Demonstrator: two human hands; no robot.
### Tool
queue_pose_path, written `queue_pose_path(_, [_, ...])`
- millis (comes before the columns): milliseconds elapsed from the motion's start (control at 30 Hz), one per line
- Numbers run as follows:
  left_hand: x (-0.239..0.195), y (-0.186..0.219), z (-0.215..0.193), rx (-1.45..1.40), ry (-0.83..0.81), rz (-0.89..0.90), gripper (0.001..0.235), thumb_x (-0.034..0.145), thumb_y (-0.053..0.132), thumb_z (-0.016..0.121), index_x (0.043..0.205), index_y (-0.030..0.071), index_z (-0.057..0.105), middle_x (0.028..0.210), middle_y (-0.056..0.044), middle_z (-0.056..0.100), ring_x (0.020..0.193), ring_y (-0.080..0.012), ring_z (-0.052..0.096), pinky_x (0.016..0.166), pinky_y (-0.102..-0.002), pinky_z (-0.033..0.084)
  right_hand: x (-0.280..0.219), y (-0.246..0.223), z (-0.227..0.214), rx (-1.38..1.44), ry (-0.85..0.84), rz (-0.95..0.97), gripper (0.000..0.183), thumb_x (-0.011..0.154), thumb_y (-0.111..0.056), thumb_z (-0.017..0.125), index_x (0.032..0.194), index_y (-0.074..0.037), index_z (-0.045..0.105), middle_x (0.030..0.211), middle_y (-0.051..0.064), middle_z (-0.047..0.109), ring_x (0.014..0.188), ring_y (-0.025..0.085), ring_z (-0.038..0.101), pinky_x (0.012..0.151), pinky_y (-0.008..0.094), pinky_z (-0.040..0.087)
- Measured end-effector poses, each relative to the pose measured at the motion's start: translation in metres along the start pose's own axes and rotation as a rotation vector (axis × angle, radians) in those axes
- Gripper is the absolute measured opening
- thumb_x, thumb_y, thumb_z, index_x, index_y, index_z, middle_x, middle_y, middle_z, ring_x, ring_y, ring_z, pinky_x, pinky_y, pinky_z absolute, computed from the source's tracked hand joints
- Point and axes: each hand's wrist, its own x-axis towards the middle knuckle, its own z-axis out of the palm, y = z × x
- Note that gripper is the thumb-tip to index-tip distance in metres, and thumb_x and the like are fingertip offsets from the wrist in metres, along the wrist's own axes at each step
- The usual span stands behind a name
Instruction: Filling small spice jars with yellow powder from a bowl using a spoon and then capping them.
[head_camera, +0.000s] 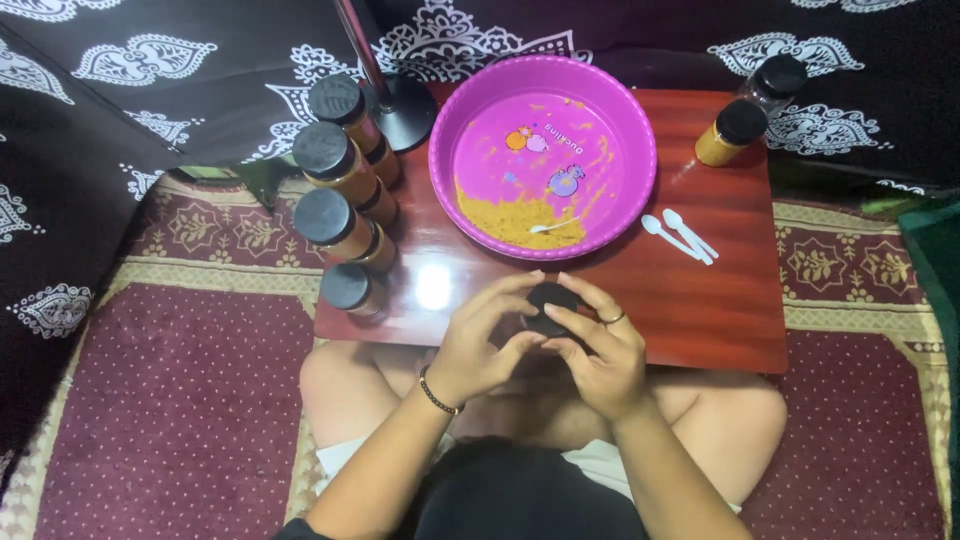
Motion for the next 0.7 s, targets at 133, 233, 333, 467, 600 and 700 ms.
queue_pose_path(133, [-0.005, -0.013, 0.002, 0.088, -0.035, 0.007, 0.022, 0.083, 0.012, 0.080, 0.103, 0.010, 0.072, 0.128, -0.009, 0.070, 0.122, -0.0304, 0.066, 0.101, -0.042, 0.055, -0.008, 0.013, 0.004, -0.064, -0.002, 0.001, 0.029, 0.085, -0.020, 0.080, 0.114, -0.012, 0.079, 0.132, 0.018, 0.068, 0.118, 0.037, 0.069, 0.098, 0.043, 0.055])
queue_pose_path(233, [-0.006, -0.016, 0.004, 0.046, -0.023, -0.019, 0.025, 0.085, 0.009, 0.079, 0.109, 0.008, 0.073, 0.125, -0.014, 0.070, 0.118, -0.0355, 0.067, 0.098, -0.045, 0.056, -0.013, 0.019, 0.003, -0.070, -0.011, 0.029, 0.032, 0.086, -0.023, 0.079, 0.116, -0.011, 0.079, 0.130, 0.017, 0.070, 0.117, 0.036, 0.069, 0.099, 0.045, 0.054])
queue_pose_path(333, [-0.009, -0.021, 0.003, 0.073, -0.021, -0.002, 0.028, 0.083, 0.013, 0.081, 0.110, 0.011, 0.075, 0.125, -0.012, 0.071, 0.118, -0.0339, 0.067, 0.098, -0.045, 0.055, -0.016, 0.021, 0.005, -0.058, -0.026, 0.055, 0.032, 0.085, -0.021, 0.080, 0.116, -0.011, 0.079, 0.128, 0.016, 0.071, 0.116, 0.036, 0.070, 0.098, 0.046, 0.055])
queue_pose_path(467, [-0.017, -0.030, 0.003, 0.045, -0.013, -0.040, 0.027, 0.084, 0.016, 0.081, 0.110, 0.012, 0.076, 0.124, -0.010, 0.072, 0.116, -0.0322, 0.068, 0.097, -0.044, 0.056, -0.018, 0.022, 0.010, -0.068, -0.022, 0.053, 0.031, 0.086, -0.020, 0.079, 0.116, -0.010, 0.079, 0.129, 0.017, 0.070, 0.118, 0.036, 0.069, 0.099, 0.045, 0.055])
queue_pose_path(600, [-0.017, -0.035, 0.004, 0.035, 0.006, -0.044, 0.024, 0.085, 0.019, 0.080, 0.108, 0.012, 0.076, 0.122, -0.010, 0.073, 0.115, -0.0325, 0.069, 0.096, -0.043, 0.056, -0.013, 0.018, 0.009, -0.047, -0.040, 0.059, 0.031, 0.086, -0.018, 0.079, 0.116, -0.010, 0.078, 0.130, 0.018, 0.070, 0.119, 0.037, 0.068, 0.100, 0.046, 0.054])
queue_pose_path(700, [-0.016, -0.032, 0.003, 0.024, 0.004, -0.068, 0.024, 0.084, 0.020, 0.081, 0.107, 0.013, 0.077, 0.121, -0.010, 0.073, 0.114, -0.0319, 0.070, 0.096, -0.043, 0.056, -0.010, 0.014, 0.005, -0.018, -0.059, 0.086, 0.029, 0.087, -0.016, 0.077, 0.115, -0.009, 0.078, 0.128, 0.019, 0.071, 0.117, 0.037, 0.069, 0.099, 0.046, 0.054])
